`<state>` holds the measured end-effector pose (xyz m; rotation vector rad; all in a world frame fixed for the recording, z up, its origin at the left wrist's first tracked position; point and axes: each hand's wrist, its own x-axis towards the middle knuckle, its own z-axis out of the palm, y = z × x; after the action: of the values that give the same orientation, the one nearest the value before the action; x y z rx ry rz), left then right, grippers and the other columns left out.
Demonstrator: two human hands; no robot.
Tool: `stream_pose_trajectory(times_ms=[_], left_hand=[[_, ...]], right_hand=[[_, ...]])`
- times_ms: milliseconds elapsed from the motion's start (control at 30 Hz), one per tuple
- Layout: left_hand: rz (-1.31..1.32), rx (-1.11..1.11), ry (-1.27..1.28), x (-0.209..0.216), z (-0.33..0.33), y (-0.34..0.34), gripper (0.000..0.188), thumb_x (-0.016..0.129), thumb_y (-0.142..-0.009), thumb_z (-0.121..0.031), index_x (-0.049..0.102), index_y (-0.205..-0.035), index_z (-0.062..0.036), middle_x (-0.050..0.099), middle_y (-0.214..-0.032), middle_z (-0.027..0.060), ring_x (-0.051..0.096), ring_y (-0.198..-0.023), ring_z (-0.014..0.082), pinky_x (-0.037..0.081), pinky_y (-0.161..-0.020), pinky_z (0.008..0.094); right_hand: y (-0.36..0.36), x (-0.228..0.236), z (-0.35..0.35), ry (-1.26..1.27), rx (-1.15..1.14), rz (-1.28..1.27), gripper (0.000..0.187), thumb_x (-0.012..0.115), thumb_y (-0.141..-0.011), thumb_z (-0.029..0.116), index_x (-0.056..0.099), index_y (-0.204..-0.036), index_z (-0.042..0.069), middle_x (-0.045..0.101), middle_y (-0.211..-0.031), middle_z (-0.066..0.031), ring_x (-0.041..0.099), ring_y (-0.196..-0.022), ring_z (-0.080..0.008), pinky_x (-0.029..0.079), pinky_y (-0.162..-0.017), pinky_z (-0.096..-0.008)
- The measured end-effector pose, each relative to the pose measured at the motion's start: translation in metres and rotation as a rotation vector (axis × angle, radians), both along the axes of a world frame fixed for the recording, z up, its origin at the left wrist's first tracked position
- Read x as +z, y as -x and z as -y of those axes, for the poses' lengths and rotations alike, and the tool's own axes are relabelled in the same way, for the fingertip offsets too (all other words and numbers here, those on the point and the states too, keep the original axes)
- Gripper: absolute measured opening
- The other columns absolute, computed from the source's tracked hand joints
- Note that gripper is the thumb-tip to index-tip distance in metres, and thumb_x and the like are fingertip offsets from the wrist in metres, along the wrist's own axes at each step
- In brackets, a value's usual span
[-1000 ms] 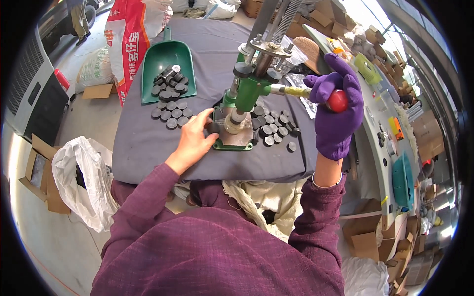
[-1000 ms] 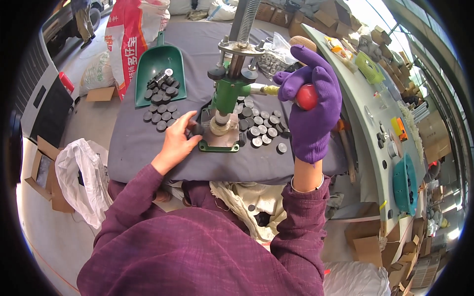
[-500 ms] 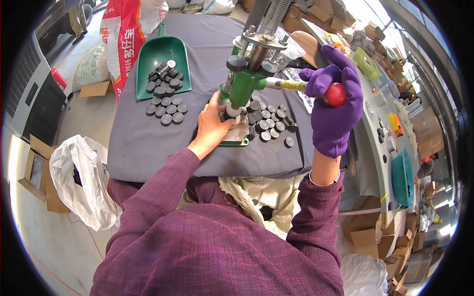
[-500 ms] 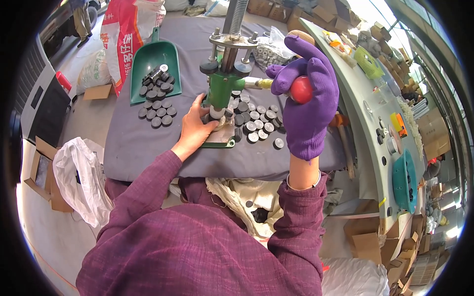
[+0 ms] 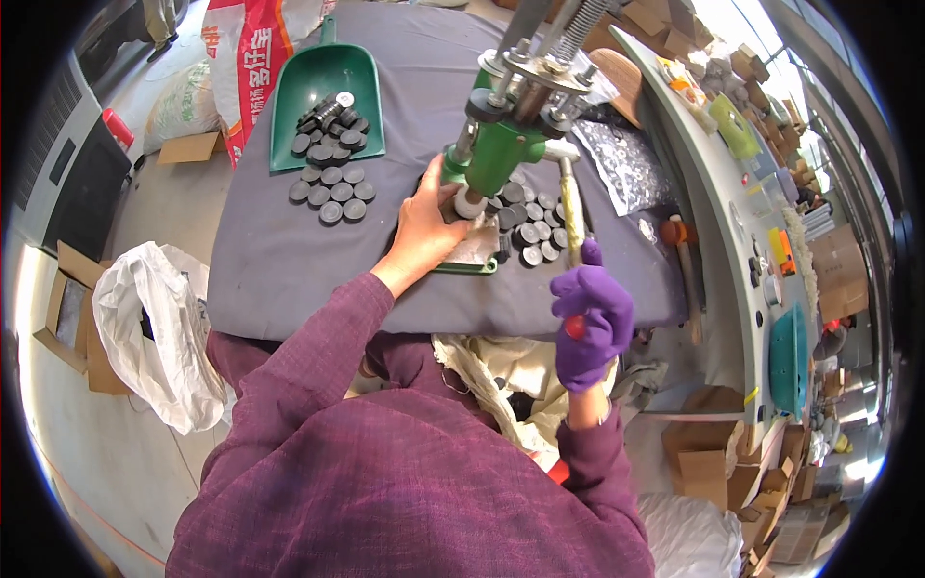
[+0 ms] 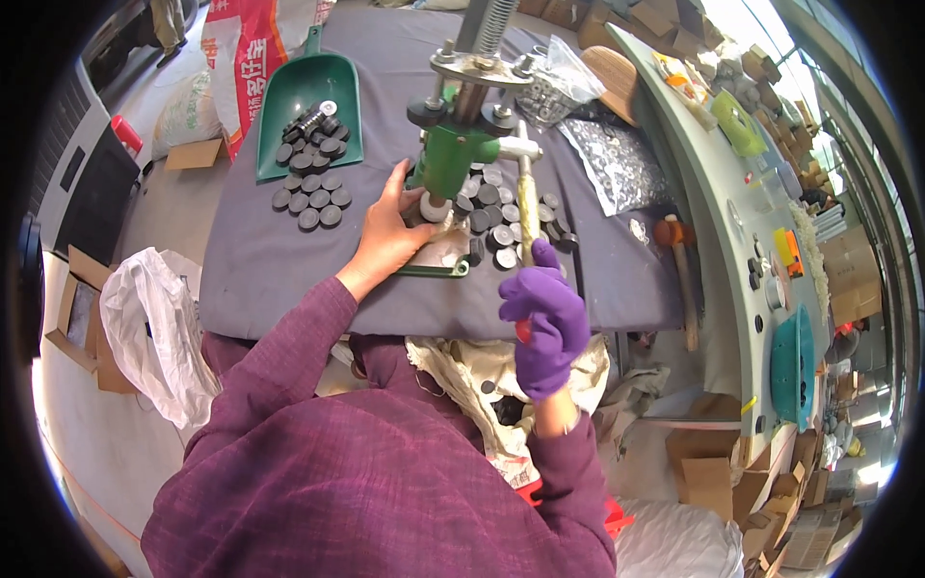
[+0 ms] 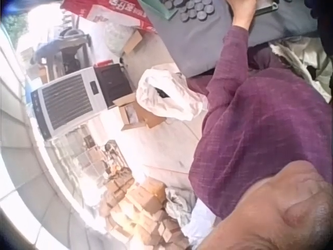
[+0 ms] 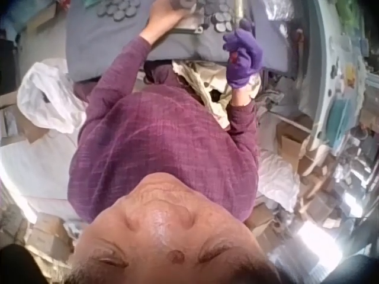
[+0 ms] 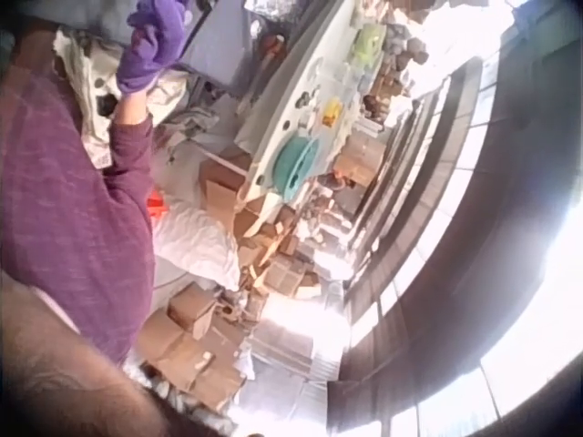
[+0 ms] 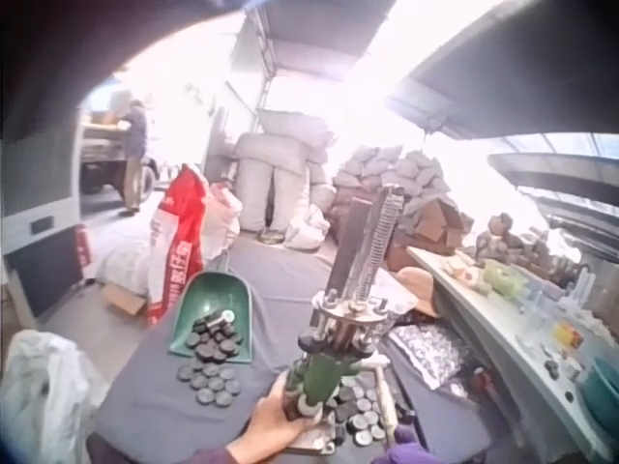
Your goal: The person processes small circular parts using a manual press machine.
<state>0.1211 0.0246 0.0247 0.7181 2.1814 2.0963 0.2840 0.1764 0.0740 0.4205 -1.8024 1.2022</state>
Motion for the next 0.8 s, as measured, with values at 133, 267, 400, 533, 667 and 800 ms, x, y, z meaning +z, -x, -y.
stream_pose_trajectory(times_ms=[133, 267, 400, 533, 667, 800], left_hand=[[-0.309, 0.14, 0.115, -0.019, 0.025, 0.012, 0.072, 0.071, -0.071, -0.006, 0.048, -0.138, -0.0043, 0.066, -0.119, 0.0158, 0.062, -0.112, 0.0308, 0.048, -0.094, 0.0363], [-0.718, 0.484, 0.641, -0.026, 0.08, 0.023, 0.028, 0.071, -0.073, -0.008, 0.067, -0.101, -0.005, 0.066, -0.104, 0.0087, 0.057, -0.1, 0.0278, 0.043, -0.084, 0.0414], [-0.813, 0.459, 0.866, -0.038, 0.105, 0.024, 0.013, 0.071, -0.075, -0.016, 0.064, -0.083, -0.0083, 0.063, -0.088, 0.0041, 0.053, -0.097, 0.0262, 0.039, -0.08, 0.0419], [-0.957, 0.414, 0.897, -0.047, 0.106, 0.018, 0.008, 0.068, -0.076, -0.013, 0.063, -0.081, -0.0081, 0.062, -0.088, 0.0035, 0.053, -0.094, 0.0254, 0.039, -0.08, 0.0403], [-0.882, 0.241, 0.76, -0.048, 0.104, 0.013, 0.026, 0.072, -0.071, -0.005, 0.066, -0.096, -0.0059, 0.065, -0.099, 0.0054, 0.056, -0.096, 0.027, 0.045, -0.082, 0.0399], [-0.765, 0.222, 0.689, -0.045, 0.1, 0.015, 0.033, 0.074, -0.069, -0.004, 0.065, -0.101, -0.0051, 0.066, -0.097, 0.0089, 0.058, -0.094, 0.0284, 0.047, -0.083, 0.04]], right_hand=[[0.0, 0.003, -0.004, -0.019, 0.09, 0.011, 0.03, 0.042, -0.094, 0.017, 0.061, -0.11, 0.0, 0.06, -0.063, -0.0057, 0.063, -0.075, -0.0201, 0.037, -0.109, -0.0527], [-0.001, 0.018, -0.001, 0.022, 0.053, 0.104, 0.037, 0.043, -0.085, 0.013, 0.059, -0.115, -0.002, 0.056, -0.063, -0.0056, 0.06, -0.069, -0.0192, 0.035, -0.112, -0.0543], [0.014, 0.073, 0.002, 0.08, 0.092, 0.044, 0.046, 0.038, -0.09, 0.021, 0.056, -0.12, -0.008, 0.051, -0.062, -0.0041, 0.056, -0.065, -0.0192, 0.047, -0.097, -0.0468], [0.037, 0.116, -0.004, 0.154, 0.167, 0.08, 0.051, 0.035, -0.093, 0.025, 0.054, -0.124, -0.011, 0.049, -0.062, -0.0036, 0.054, -0.062, -0.0193, 0.049, -0.089, -0.0429], [0.052, 0.137, -0.009, 0.215, 0.177, 0.108, 0.054, 0.037, -0.092, 0.027, 0.052, -0.125, -0.013, 0.049, -0.064, -0.0041, 0.053, -0.063, -0.0201, 0.05, -0.088, -0.0439], [0.057, 0.142, -0.013, 0.201, 0.18, 0.109, 0.054, 0.036, -0.092, 0.027, 0.052, -0.126, -0.012, 0.049, -0.065, -0.004, 0.053, -0.064, -0.0201, 0.05, -0.089, -0.0453]])
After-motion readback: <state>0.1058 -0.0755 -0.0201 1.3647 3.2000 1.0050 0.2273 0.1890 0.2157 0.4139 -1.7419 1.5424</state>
